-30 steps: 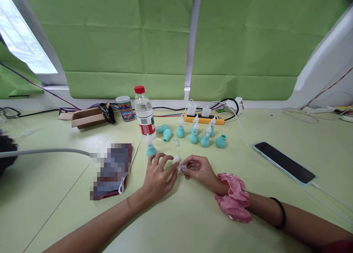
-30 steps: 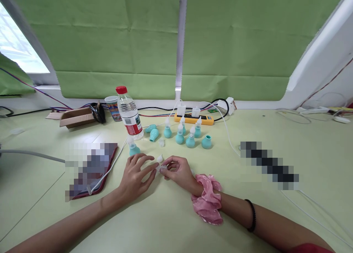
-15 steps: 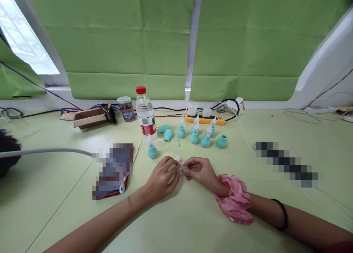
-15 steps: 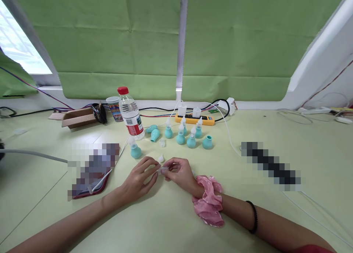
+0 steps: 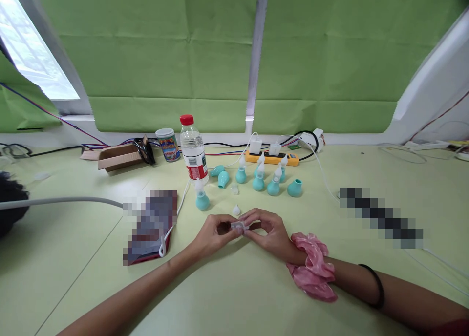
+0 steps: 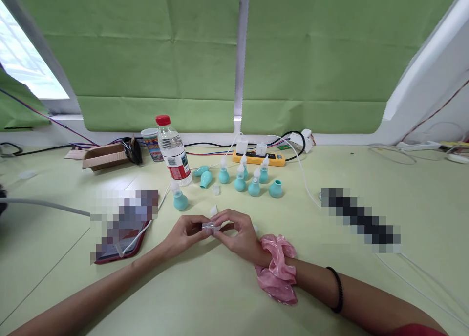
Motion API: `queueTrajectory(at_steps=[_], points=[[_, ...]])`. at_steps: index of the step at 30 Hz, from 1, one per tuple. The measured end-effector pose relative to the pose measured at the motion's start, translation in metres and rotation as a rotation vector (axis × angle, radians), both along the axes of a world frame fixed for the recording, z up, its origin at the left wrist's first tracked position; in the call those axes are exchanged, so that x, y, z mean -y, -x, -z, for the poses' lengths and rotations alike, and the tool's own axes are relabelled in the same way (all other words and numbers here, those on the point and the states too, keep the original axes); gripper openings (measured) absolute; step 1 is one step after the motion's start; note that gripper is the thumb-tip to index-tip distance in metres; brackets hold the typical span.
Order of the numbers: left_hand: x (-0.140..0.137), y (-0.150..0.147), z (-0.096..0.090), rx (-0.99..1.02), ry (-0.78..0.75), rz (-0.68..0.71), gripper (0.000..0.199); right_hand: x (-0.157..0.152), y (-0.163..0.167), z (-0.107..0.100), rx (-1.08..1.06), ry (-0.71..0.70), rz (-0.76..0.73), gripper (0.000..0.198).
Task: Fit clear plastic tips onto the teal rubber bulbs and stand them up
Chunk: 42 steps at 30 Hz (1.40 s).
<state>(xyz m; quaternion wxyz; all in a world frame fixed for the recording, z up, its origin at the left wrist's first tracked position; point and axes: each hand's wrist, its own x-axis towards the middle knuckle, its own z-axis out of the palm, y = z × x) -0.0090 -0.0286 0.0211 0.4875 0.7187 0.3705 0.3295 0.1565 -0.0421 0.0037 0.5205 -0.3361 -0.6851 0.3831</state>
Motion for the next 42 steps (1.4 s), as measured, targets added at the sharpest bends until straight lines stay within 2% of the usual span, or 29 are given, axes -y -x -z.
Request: queueTrajectory(at_steps=[5, 13, 16, 22, 29, 33, 39, 42], points=[[-0.0010, 0.0005, 0.0007, -0.031, -0.016, 0.067, 0.032, 0.0003, 0.0005, -0.0014, 0.040, -0.003, 0.015, 0.010], [-0.0007, 0.0007, 0.0016, -0.065, -0.028, 0.034, 0.034, 0.0013, 0.0010, -0.0018, 0.046, -0.064, 0.008, 0.010], [0.0000, -0.0002, 0.0017, -0.034, -0.026, 0.004, 0.032, 0.0015, 0.0011, -0.0016, 0.056, -0.082, 0.020, 0.011], [0.0017, -0.0026, 0.0021, 0.100, 0.085, -0.025, 0.029, 0.0021, 0.0008, -0.0017, 0.053, -0.091, 0.074, 0.011], [0.0042, -0.0024, 0.0071, 0.061, -0.061, -0.210, 0.027, 0.0003, 0.0011, -0.0009, 0.072, -0.054, 0.057, 0.016], [0.0049, -0.0029, 0.0071, 0.021, -0.122, -0.205, 0.024, -0.0006, 0.0010, 0.0003, 0.086, -0.027, 0.067, 0.020], [0.0064, -0.0044, 0.0058, 0.053, -0.130, -0.211, 0.029, -0.0014, 0.0012, 0.0017, 0.082, 0.019, 0.091, 0.017], [0.0049, -0.0044, 0.0077, 0.070, -0.137, -0.225, 0.025, -0.0018, 0.0009, 0.0003, 0.130, -0.018, 0.088, 0.018]])
